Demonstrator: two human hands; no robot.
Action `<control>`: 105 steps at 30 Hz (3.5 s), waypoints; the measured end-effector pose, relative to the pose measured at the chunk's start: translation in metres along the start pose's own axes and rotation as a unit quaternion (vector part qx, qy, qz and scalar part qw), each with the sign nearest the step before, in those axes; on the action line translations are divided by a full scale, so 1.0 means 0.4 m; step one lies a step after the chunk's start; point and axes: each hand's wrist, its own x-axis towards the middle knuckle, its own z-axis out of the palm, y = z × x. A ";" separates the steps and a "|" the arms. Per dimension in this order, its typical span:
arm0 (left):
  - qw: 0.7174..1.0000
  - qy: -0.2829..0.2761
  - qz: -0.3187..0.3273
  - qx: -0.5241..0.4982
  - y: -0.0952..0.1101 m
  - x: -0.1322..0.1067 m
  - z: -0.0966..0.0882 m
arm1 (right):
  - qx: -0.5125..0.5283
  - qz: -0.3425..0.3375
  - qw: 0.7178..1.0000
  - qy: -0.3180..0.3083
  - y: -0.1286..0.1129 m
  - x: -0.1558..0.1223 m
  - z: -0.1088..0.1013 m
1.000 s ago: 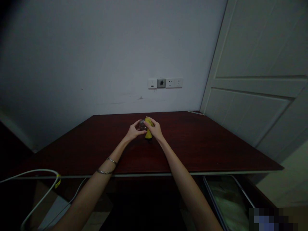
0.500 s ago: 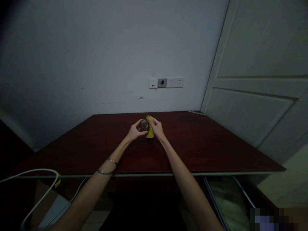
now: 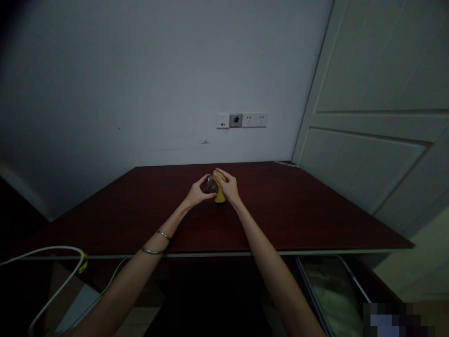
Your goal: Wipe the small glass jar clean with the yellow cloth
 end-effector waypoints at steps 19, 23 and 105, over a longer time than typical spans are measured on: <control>0.996 0.014 -0.001 0.089 -0.006 -0.008 0.007 | -0.080 -0.011 0.997 0.022 0.014 0.009 -0.014; 0.994 0.021 -0.008 0.104 0.001 -0.008 0.009 | -0.098 -0.063 0.993 -0.011 -0.002 -0.009 -0.008; 0.974 0.065 -0.125 -0.177 0.041 0.013 0.008 | 0.049 0.037 0.998 0.004 0.006 0.009 -0.006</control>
